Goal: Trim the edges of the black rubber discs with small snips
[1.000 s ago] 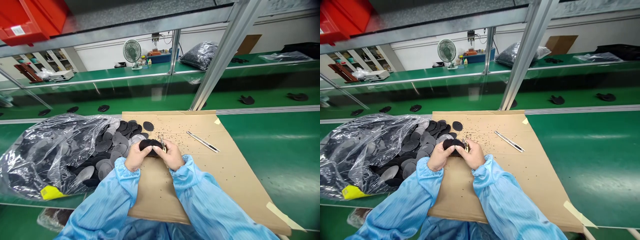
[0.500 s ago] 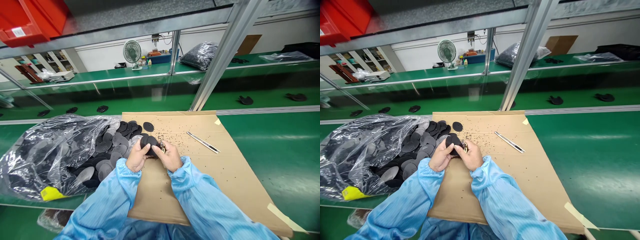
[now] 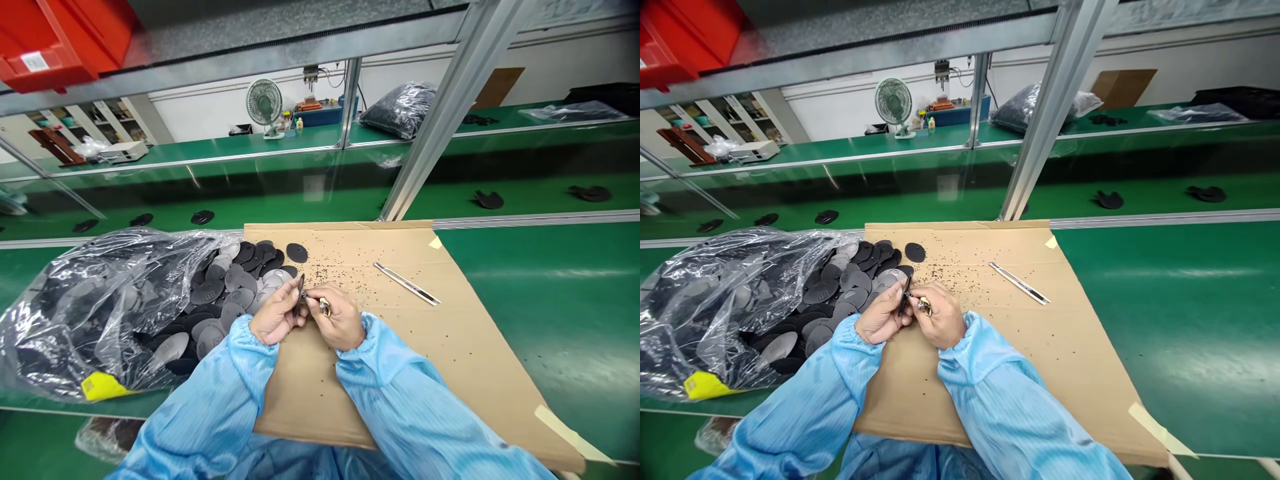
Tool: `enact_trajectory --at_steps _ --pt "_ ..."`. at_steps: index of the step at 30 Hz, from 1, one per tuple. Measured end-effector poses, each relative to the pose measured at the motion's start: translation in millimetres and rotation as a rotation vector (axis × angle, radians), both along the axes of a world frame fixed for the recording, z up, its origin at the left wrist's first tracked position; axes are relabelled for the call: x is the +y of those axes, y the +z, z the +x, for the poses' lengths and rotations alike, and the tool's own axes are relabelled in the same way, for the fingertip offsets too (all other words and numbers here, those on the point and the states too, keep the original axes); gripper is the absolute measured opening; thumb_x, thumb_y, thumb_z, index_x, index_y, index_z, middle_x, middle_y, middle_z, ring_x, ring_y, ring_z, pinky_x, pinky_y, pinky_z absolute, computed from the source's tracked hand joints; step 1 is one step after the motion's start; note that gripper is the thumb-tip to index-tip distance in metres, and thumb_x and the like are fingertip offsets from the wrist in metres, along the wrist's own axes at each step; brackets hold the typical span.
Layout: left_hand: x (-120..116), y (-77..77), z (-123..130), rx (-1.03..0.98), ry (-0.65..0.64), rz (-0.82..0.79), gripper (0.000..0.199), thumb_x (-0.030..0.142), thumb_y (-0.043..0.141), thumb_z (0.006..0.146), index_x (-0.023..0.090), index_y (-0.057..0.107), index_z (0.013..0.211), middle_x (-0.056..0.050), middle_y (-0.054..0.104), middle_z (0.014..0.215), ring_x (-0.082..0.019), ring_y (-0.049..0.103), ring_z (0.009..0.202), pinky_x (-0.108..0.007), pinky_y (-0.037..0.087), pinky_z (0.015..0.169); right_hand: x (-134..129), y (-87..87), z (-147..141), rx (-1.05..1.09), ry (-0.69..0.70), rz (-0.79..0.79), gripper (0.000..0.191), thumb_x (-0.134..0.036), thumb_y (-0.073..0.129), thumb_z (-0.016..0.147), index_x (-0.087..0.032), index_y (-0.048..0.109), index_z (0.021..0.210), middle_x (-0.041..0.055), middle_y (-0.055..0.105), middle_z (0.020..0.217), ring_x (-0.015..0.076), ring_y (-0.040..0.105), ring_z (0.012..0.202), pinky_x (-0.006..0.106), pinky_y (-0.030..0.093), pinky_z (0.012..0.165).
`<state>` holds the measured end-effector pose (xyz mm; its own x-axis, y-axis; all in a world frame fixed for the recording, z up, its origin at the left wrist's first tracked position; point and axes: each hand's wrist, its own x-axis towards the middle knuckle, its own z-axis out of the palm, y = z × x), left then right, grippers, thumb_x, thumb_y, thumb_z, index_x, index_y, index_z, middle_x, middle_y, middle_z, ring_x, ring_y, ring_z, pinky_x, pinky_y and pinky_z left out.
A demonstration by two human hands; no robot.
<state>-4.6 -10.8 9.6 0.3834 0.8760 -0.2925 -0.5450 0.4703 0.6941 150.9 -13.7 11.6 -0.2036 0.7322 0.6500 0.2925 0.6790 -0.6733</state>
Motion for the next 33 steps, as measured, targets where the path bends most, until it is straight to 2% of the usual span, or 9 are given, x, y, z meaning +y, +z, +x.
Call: enact_trajectory --at_steps 4,7,12,14,18,21,24,27,33 --pt "1.8 -3.7 1.2 0.012 0.055 0.021 0.051 0.031 0.081 0.065 0.019 0.059 0.109 0.001 0.056 0.07 -0.009 0.053 0.056 -0.018 0.042 0.044 0.0 -3.0 -2.7 0.004 -0.038 -0.047 0.013 -0.024 0.05 0.089 -0.021 0.063 0.089 0.0056 0.067 0.083 0.0189 0.061 0.08 0.034 0.05 0.077" --pt "3.3 -4.8 4.8 0.06 0.222 0.032 0.046 0.023 0.082 0.063 0.018 0.061 0.104 0.0 0.059 0.078 -0.008 0.055 0.06 -0.017 0.044 0.048 6.0 -9.9 -1.7 0.103 -0.121 -0.16 0.014 -0.028 0.054 0.087 -0.02 0.064 0.092 0.0061 0.066 0.087 0.0186 0.061 0.078 0.032 0.05 0.074" --pt "22.7 14.5 3.7 0.281 0.475 0.133 0.046 0.022 0.083 0.058 0.016 0.064 0.099 -0.006 0.067 0.098 -0.017 0.064 0.085 -0.03 0.053 0.077 26.3 -21.1 8.1 0.356 -0.368 -0.299 0.022 -0.037 0.057 0.084 -0.017 0.064 0.092 0.0054 0.065 0.08 0.0179 0.06 0.072 0.03 0.05 0.068" --pt "47.5 30.3 -3.4 0.535 0.54 0.302 0.042 0.025 0.078 0.063 0.017 0.065 0.102 -0.008 0.068 0.1 -0.021 0.064 0.091 -0.039 0.051 0.087 32.1 -23.2 9.6 0.394 -0.412 -0.297 0.023 -0.038 0.058 0.083 -0.016 0.064 0.088 0.0042 0.064 0.075 0.0172 0.059 0.069 0.029 0.049 0.066" --pt "123.7 62.0 -21.0 1.374 0.696 0.751 0.028 0.02 0.063 0.076 0.017 0.068 0.103 -0.009 0.063 0.107 -0.025 0.058 0.108 -0.041 0.042 0.101 34.5 -24.6 6.8 0.339 -0.366 -0.265 0.02 -0.036 0.058 0.083 -0.017 0.063 0.084 0.0031 0.063 0.074 0.0162 0.058 0.068 0.028 0.048 0.067" --pt "172.2 75.2 -22.8 1.69 0.562 0.89 0.04 0.012 0.059 0.076 0.014 0.063 0.116 -0.013 0.056 0.121 -0.025 0.052 0.117 -0.037 0.04 0.104 33.4 -25.4 6.2 0.302 -0.33 -0.231 0.018 -0.035 0.057 0.084 -0.017 0.062 0.083 0.0033 0.063 0.075 0.0164 0.058 0.069 0.029 0.047 0.068" --pt "190.2 75.5 -12.1 1.821 0.409 0.901 0.046 0.014 0.062 0.076 0.012 0.058 0.122 -0.014 0.053 0.126 -0.026 0.049 0.121 -0.035 0.039 0.105 33.6 -26.6 8.4 0.308 -0.323 -0.221 0.016 -0.033 0.057 0.084 -0.018 0.062 0.082 0.0028 0.062 0.074 0.0159 0.057 0.067 0.028 0.046 0.066" --pt "181.8 69.1 -0.9 1.916 0.274 0.896 0.037 0.022 0.059 0.08 0.014 0.061 0.117 -0.013 0.057 0.121 -0.025 0.052 0.117 -0.034 0.04 0.103 34.2 -27.3 9.9 0.324 -0.33 -0.215 0.016 -0.033 0.057 0.084 -0.018 0.062 0.081 0.0022 0.062 0.073 0.0157 0.057 0.066 0.028 0.046 0.065" --pt "145.5 57.6 3.9 2.015 -0.231 0.811 0.047 0.041 0.066 0.074 0.021 0.063 0.116 -0.009 0.066 0.115 -0.026 0.06 0.106 -0.034 0.046 0.091 34.6 -25.7 7.6 0.338 -0.345 -0.249 0.016 -0.033 0.057 0.083 -0.018 0.063 0.083 0.0025 0.063 0.073 0.0163 0.058 0.067 0.028 0.046 0.067"
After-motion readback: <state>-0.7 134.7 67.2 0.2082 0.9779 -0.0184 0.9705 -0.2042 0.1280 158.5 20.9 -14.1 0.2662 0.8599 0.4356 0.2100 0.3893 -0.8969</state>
